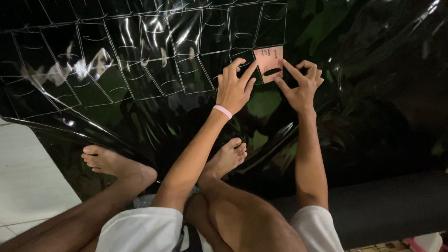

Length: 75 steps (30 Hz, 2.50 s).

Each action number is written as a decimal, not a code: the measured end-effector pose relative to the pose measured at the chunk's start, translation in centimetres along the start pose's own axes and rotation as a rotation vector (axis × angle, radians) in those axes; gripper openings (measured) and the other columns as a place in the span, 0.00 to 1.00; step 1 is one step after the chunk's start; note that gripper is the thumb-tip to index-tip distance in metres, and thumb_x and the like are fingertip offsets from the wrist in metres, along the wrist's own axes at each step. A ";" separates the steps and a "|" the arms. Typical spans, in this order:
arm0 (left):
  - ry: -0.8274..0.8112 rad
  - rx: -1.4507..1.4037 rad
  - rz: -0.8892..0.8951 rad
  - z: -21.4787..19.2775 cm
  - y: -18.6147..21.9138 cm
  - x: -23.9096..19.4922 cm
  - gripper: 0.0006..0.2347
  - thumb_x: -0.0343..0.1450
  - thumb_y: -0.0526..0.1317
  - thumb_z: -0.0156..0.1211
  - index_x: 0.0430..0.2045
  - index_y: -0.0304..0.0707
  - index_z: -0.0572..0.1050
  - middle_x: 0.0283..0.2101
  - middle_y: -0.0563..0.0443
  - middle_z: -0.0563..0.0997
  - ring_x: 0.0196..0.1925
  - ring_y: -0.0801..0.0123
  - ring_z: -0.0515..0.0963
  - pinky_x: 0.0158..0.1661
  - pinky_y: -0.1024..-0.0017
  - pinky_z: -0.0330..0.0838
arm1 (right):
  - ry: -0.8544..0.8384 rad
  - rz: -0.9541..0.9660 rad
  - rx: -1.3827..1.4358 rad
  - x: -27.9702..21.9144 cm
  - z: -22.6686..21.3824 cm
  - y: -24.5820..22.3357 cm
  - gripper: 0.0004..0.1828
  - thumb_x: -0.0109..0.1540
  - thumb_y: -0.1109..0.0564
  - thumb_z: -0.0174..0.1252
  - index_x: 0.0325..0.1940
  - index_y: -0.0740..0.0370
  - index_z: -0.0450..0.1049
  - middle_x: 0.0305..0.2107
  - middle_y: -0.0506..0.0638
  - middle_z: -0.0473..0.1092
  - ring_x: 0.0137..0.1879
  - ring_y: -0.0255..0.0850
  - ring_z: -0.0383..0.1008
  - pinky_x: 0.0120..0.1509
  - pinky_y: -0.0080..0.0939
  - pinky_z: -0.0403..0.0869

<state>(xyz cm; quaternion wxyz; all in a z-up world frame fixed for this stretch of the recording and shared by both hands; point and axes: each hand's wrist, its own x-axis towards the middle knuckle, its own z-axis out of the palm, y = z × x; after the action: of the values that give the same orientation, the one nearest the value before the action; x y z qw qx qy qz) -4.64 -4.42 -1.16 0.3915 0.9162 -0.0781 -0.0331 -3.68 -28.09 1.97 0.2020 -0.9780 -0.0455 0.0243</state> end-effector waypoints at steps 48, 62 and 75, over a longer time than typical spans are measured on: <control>-0.593 1.355 0.165 3.4 14.0 5.5 0.22 0.70 0.21 0.53 0.62 0.20 0.68 0.64 0.18 0.68 0.61 0.26 0.72 0.50 0.44 0.73 | -0.500 -0.428 -0.158 5.7 -6.3 -5.1 0.22 0.56 0.60 0.66 0.54 0.44 0.82 0.50 0.42 0.78 0.59 0.46 0.78 0.68 0.46 0.73; -0.559 1.139 0.195 13.4 10.3 3.6 0.18 0.68 0.21 0.57 0.52 0.28 0.73 0.53 0.37 0.75 0.55 0.49 0.77 0.48 0.55 0.76 | -0.204 -0.534 -0.056 9.1 -3.3 -5.6 0.19 0.58 0.57 0.72 0.53 0.56 0.80 0.47 0.42 0.78 0.56 0.41 0.79 0.69 0.45 0.72; -0.255 0.985 0.239 6.7 10.0 4.4 0.12 0.66 0.29 0.60 0.41 0.41 0.71 0.57 0.18 0.73 0.54 0.32 0.76 0.49 0.51 0.76 | -0.047 -0.369 -0.030 7.4 -7.0 -2.2 0.13 0.70 0.72 0.50 0.49 0.64 0.79 0.53 0.52 0.78 0.53 0.49 0.79 0.61 0.47 0.75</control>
<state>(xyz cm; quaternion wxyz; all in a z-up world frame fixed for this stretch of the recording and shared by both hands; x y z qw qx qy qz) -2.30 -16.74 1.40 -0.0975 0.9652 -0.2356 -0.0587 3.96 -28.06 9.05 0.1872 -0.9552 -0.2291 0.0089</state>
